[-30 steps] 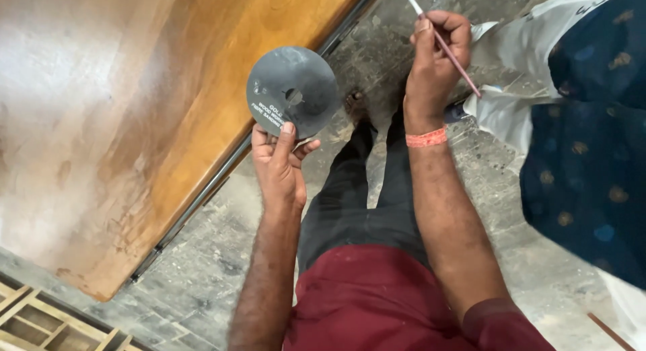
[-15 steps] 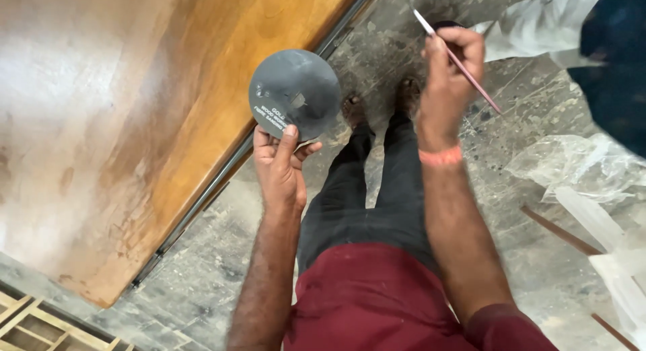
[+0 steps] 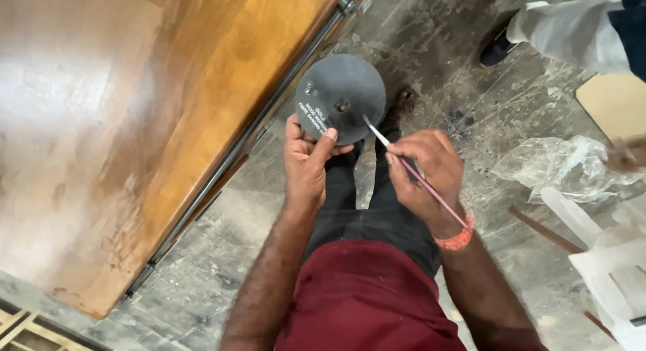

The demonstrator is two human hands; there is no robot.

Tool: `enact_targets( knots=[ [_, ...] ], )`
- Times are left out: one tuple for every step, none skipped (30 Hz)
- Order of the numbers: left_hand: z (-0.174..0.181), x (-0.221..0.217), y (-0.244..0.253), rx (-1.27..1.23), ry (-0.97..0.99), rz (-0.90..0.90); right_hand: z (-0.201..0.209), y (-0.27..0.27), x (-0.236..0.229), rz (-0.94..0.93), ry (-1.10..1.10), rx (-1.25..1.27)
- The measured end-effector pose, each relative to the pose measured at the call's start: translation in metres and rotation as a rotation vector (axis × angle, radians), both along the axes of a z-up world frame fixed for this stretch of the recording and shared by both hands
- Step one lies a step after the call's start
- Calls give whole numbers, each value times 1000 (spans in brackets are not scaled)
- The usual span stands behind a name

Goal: The person holds a circular sanding disc and uses a small brush to apply a substance from a spray can onto the disc. They then use the disc to rub and treat a specific spot on the edge of a wooden cabinet door. The person repeats this process of applying the substance and rubbing the spot multiple times.

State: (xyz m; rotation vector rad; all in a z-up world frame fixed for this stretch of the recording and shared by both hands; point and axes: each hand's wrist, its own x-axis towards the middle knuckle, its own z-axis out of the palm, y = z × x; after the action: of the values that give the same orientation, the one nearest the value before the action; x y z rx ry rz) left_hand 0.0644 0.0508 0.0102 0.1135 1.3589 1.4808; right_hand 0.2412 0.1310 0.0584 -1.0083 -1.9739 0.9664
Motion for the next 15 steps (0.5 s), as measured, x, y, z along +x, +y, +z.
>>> enact_targets(
  knots=[
    [-2, 3, 6, -3, -9, -8, -2, 4, 5, 35, -3, 13],
    [-4, 7, 9, -11, -10, -15, 2, 8, 8, 28, -4, 5],
    [-6, 10, 13, -2, -11, -27, 6, 13, 13, 5, -17, 15],
    [-8, 15, 18, 10, -16, -43, 11, 18, 18, -21, -35, 29],
    [-4, 20, 23, 5, -22, -54, 13, 22, 21, -32, -41, 24],
    [-1, 24, 32, 16, -42, -48, 14, 30, 24, -21, -61, 36],
    [2, 27, 41, 26, -62, -41, 16, 38, 26, -9, -82, 47],
    [0, 29, 49, 33, -68, -49, 13, 42, 34, -17, -88, 54],
    [-2, 29, 57, 31, -61, -28, 11, 46, 40, -32, -55, -1],
    [-2, 31, 59, 17, -54, 2, 9, 46, 48, -39, -21, -68],
    [-2, 26, 63, 12, -59, 4, 0, 48, 58, -38, -26, -73],
    [-4, 19, 70, -9, -22, 30, -11, 52, 66, -206, 115, -292],
    [-6, 12, 77, -29, 16, 57, -22, 56, 73, -372, 256, -511],
    [-11, -1, 78, -20, 15, 59, -36, 73, 74, -370, 257, -502],
    [-17, -13, 80, 8, 60, 64, -51, 90, 74, -402, 585, -596]
  ],
)
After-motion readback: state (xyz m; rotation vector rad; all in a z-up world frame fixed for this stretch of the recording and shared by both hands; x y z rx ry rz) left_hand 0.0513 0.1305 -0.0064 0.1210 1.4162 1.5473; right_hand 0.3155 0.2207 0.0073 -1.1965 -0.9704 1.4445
